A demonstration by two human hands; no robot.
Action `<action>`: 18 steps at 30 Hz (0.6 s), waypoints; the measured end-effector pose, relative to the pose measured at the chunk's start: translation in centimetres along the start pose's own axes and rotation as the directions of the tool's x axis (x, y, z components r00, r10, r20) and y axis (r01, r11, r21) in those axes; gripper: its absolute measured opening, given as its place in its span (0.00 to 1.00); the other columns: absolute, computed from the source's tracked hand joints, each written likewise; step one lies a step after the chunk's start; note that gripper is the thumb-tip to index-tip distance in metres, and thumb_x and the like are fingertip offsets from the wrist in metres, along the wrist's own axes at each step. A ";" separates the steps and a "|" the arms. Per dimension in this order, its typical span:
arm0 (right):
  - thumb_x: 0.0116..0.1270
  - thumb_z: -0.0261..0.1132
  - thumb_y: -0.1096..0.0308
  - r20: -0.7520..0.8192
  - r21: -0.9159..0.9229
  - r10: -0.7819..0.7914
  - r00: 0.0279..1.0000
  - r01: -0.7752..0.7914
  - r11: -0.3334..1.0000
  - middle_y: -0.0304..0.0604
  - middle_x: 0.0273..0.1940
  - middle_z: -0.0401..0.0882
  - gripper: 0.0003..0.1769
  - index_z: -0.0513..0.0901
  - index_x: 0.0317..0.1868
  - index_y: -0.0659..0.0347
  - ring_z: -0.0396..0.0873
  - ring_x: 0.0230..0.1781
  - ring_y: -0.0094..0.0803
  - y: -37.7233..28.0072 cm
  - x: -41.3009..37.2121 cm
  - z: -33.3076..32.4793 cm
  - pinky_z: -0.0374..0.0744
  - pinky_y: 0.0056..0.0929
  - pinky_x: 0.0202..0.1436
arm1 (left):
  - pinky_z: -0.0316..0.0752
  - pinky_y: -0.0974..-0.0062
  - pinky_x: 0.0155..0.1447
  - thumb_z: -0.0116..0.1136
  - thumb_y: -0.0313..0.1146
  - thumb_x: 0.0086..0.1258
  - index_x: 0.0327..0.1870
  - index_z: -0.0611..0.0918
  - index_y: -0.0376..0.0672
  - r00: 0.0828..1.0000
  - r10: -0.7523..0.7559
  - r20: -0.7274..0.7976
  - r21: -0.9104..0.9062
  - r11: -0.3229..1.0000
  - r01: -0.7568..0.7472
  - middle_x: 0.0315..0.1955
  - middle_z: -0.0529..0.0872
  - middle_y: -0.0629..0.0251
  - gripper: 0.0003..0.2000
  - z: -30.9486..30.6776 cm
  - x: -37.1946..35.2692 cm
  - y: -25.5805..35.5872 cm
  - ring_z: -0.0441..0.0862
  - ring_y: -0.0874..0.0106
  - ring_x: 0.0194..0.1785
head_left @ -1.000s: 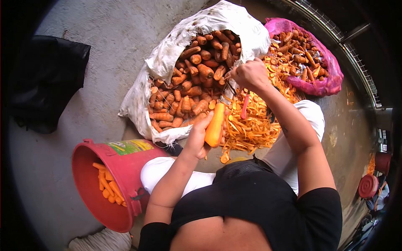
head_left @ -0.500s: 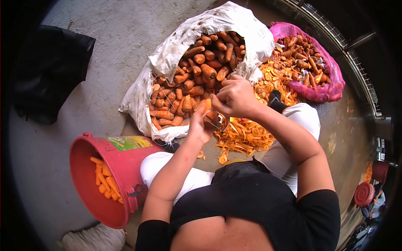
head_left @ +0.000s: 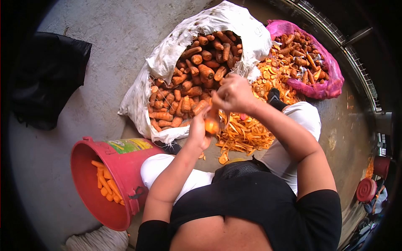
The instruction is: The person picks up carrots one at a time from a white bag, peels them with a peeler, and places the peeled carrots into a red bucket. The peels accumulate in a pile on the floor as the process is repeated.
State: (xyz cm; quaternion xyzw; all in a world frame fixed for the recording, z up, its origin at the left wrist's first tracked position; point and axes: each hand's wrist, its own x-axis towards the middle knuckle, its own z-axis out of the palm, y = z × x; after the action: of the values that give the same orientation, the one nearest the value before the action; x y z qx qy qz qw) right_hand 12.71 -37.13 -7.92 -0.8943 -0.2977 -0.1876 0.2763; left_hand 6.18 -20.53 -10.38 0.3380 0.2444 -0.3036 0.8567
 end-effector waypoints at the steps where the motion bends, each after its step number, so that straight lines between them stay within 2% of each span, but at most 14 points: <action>1: 0.55 0.62 0.65 -0.024 -0.031 0.049 0.998 -0.050 0.998 0.34 0.09 0.71 0.20 0.74 0.06 0.53 0.70 0.15 0.30 1.2 0.1 0.0 0.70 0.31 0.30 | 0.78 0.76 0.35 0.49 0.43 0.75 0.48 0.77 0.42 0.998 -0.012 0.064 0.060 0.998 0.008 0.33 0.81 0.66 0.14 0.1 -0.7 0.1 0.80 0.75 0.33; 2: 0.57 0.61 0.64 -0.004 -0.111 0.070 0.998 -0.070 0.991 0.35 0.09 0.72 0.20 0.76 0.07 0.52 0.72 0.15 0.30 2.7 0.2 -0.1 0.72 0.31 0.32 | 0.76 0.76 0.24 0.46 0.46 0.75 0.54 0.75 0.40 1.000 -0.031 0.005 0.130 0.991 0.030 0.30 0.80 0.65 0.19 0.7 -1.4 -0.3 0.79 0.73 0.26; 3: 0.58 0.61 0.62 0.056 -0.227 0.096 0.994 -0.081 0.971 0.37 0.09 0.72 0.21 0.76 0.07 0.52 0.73 0.14 0.32 4.0 0.3 -0.4 0.73 0.32 0.33 | 0.76 0.76 0.25 0.46 0.46 0.75 0.55 0.75 0.40 0.998 -0.047 0.052 0.131 0.991 0.040 0.30 0.79 0.65 0.19 0.5 -1.4 -0.5 0.79 0.73 0.26; 5: 0.59 0.58 0.59 0.075 -0.447 0.179 0.981 -0.127 0.885 0.40 0.10 0.73 0.24 0.74 0.06 0.54 0.75 0.14 0.34 6.8 -0.8 0.6 0.75 0.34 0.40 | 0.76 0.77 0.26 0.45 0.47 0.75 0.57 0.74 0.40 0.987 -0.072 0.146 0.131 0.990 0.053 0.30 0.79 0.64 0.21 -0.1 -1.4 -0.5 0.79 0.73 0.26; 8: 0.60 0.58 0.58 0.002 -0.580 0.351 0.936 -0.285 0.763 0.43 0.10 0.73 0.23 0.76 0.07 0.55 0.76 0.14 0.37 7.3 -0.6 0.2 0.75 0.37 0.40 | 0.78 0.77 0.30 0.44 0.47 0.76 0.57 0.74 0.39 0.991 -0.045 0.128 0.177 0.984 0.022 0.30 0.79 0.62 0.21 0.1 -1.7 0.3 0.80 0.73 0.29; 11: 0.60 0.57 0.58 0.067 -0.360 0.401 0.914 -0.353 0.864 0.45 0.11 0.74 0.23 0.78 0.09 0.56 0.76 0.14 0.40 4.2 0.8 -2.0 0.76 0.38 0.40 | 0.79 0.76 0.32 0.44 0.46 0.76 0.56 0.75 0.41 0.996 -0.048 0.078 0.175 0.984 0.033 0.33 0.80 0.62 0.19 -0.1 -1.4 0.6 0.81 0.73 0.32; 12: 0.61 0.57 0.57 0.139 -0.299 0.445 0.885 -0.390 0.871 0.46 0.11 0.75 0.22 0.81 0.12 0.57 0.77 0.15 0.41 3.3 1.3 -2.3 0.76 0.37 0.39 | 0.79 0.75 0.33 0.44 0.46 0.76 0.55 0.75 0.41 0.997 -0.052 0.060 0.164 0.986 0.041 0.34 0.81 0.62 0.19 -0.2 -1.1 0.7 0.81 0.73 0.33; 13: 0.61 0.58 0.56 0.201 -0.157 0.514 0.834 -0.490 0.857 0.43 0.12 0.76 0.22 0.84 0.14 0.56 0.76 0.14 0.39 1.5 1.8 -3.0 0.77 0.34 0.39 | 0.79 0.75 0.34 0.44 0.46 0.77 0.54 0.75 0.42 0.998 -0.045 0.035 0.132 0.990 0.040 0.35 0.81 0.63 0.18 -0.2 -0.9 0.8 0.81 0.73 0.34; 15: 0.60 0.61 0.58 0.135 -0.065 0.241 0.961 -0.234 0.970 0.40 0.10 0.73 0.19 0.84 0.13 0.53 0.73 0.12 0.33 0.8 1.3 -2.0 0.75 0.32 0.34 | 0.78 0.75 0.37 0.44 0.45 0.77 0.52 0.75 0.42 0.999 -0.035 -0.014 0.070 0.997 0.036 0.36 0.82 0.65 0.16 -0.5 -0.2 0.6 0.81 0.73 0.36; 16: 0.58 0.62 0.60 0.023 -0.016 0.126 0.992 -0.126 0.992 0.38 0.12 0.75 0.17 0.84 0.13 0.52 0.73 0.15 0.31 0.1 1.0 -1.5 0.74 0.32 0.34 | 0.78 0.73 0.40 0.44 0.45 0.77 0.52 0.76 0.43 0.999 -0.026 -0.035 0.036 0.999 0.027 0.38 0.81 0.67 0.16 -1.0 0.4 0.4 0.81 0.73 0.38; 18: 0.56 0.63 0.63 0.073 -0.016 0.076 0.994 -0.075 0.997 0.35 0.11 0.73 0.17 0.81 0.11 0.52 0.72 0.16 0.31 -1.1 0.4 -1.5 0.71 0.33 0.31 | 0.78 0.70 0.43 0.45 0.45 0.76 0.52 0.76 0.43 0.997 -0.044 -0.057 -0.014 0.999 0.043 0.38 0.81 0.67 0.16 -1.1 1.0 0.3 0.80 0.73 0.39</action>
State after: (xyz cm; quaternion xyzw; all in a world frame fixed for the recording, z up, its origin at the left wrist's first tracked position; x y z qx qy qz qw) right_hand 12.09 -37.12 -6.16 -0.9131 -0.2725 -0.1460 0.2660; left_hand 6.82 -19.90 -11.58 0.3355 0.2781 -0.3108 0.8447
